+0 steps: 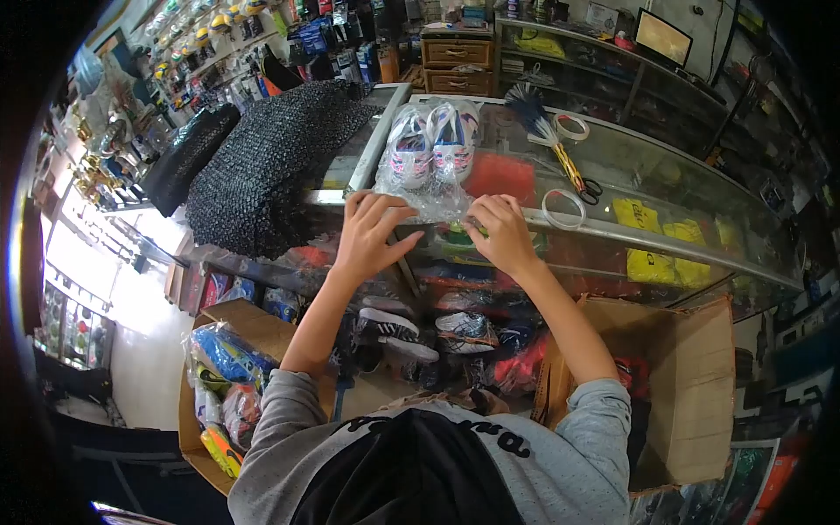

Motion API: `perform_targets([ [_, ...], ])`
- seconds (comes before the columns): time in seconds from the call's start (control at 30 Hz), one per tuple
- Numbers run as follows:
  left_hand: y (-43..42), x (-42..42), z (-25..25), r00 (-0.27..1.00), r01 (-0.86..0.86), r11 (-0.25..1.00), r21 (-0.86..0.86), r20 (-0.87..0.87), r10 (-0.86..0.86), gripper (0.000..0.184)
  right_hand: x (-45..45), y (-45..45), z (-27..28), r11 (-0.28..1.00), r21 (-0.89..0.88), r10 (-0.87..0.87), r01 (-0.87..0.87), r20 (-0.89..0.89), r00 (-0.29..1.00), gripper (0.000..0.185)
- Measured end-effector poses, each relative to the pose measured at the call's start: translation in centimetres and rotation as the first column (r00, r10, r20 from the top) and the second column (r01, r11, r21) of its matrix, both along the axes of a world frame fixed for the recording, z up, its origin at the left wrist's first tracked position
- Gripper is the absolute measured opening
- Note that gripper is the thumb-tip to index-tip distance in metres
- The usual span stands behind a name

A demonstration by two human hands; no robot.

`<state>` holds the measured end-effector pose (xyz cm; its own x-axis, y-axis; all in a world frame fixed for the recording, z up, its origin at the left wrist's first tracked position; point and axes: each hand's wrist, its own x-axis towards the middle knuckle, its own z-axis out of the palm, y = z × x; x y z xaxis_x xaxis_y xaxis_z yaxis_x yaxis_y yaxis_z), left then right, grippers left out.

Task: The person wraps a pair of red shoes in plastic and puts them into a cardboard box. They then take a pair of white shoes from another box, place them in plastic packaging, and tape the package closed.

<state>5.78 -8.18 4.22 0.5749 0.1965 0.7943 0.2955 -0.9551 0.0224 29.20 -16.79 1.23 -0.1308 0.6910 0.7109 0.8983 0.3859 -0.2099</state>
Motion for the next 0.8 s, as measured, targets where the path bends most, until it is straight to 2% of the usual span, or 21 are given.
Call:
perform_targets([
  [0.13, 0.0, 2.6, 0.1, 0.999, -0.019, 1.0, 0.011, -0.043, 0.019, 0.027, -0.6, -0.1, 0.4, 0.996, 0.081, 0.017, -0.024, 0.079, 0.997, 0.014],
  [0.2, 0.7, 3.3, -0.5, 0.979, -0.053, 0.999, 0.011, -0.194, 0.054, 0.025, -0.4, -0.3, 0.2, 0.996, 0.085, 0.011, -0.02, 0.105, 0.994, 0.016],
  [0.27, 0.9, 3.1, -0.8, 0.978, -0.044, 0.999, 0.018, -0.201, 0.046, 0.025, -0.2, -0.6, 0.3, 0.995, 0.094, 0.001, -0.013, 0.129, 0.992, 0.018],
  [0.33, 1.0, 2.9, -0.8, 0.976, -0.029, 0.999, 0.029, -0.213, 0.034, 0.026, -0.2, -1.1, 0.8, 0.995, -0.058, 0.08, -0.083, -0.052, 0.995, 0.024],
  [0.37, 0.9, 2.9, -0.9, 0.978, -0.012, 1.0, -0.005, -0.207, 0.011, 0.024, 0.0, -0.7, 0.8, 0.995, -0.054, 0.077, -0.08, -0.053, 0.996, 0.024],
  [0.4, 0.9, 2.9, -1.0, 0.98, 0.006, 0.999, -0.042, -0.2, -0.014, 0.024, 0.3, -0.1, 0.6, 0.975, -0.174, 0.062, -0.139, -0.389, 0.919, 0.03],
  [0.43, 0.9, 3.0, -1.0, 0.979, 0.01, 0.999, -0.041, -0.201, -0.018, 0.024, 0.7, 0.6, 0.8, 0.936, -0.263, -0.004, -0.234, -0.674, 0.739, 0.038],
  [0.47, 0.9, 3.3, -1.1, 0.983, 0.019, 0.999, -0.039, -0.182, -0.026, 0.024, 0.8, 1.6, 1.0, 0.937, -0.263, -0.007, -0.231, -0.674, 0.739, 0.038],
  [0.53, 0.9, 3.7, -1.3, 0.986, 0.03, 0.999, -0.039, -0.163, -0.036, 0.024, 0.8, 4.0, 1.8, 0.951, -0.297, -0.171, -0.084, -0.734, 0.657, 0.048],
  [0.57, 1.1, 3.9, -1.3, 0.988, 0.033, 0.998, -0.054, -0.15, -0.041, 0.023, 1.1, 5.6, 1.2, 0.951, -0.297, -0.172, -0.082, -0.734, 0.657, 0.048],
  [0.63, 1.8, 4.5, -1.2, 0.99, 0.036, 0.997, -0.063, -0.135, -0.044, 0.023, 1.6, 9.0, -0.2, 0.99, -0.137, -0.075, 0.02, -0.404, 0.912, 0.056],
  [0.8, 3.6, 5.0, -1.5, 0.999, -0.027, 0.99, -0.142, -0.04, 0.022, 0.015, 2.0, 12.1, -0.1, 0.985, -0.162, -0.121, 0.06, -0.399, 0.909, 0.049],
])
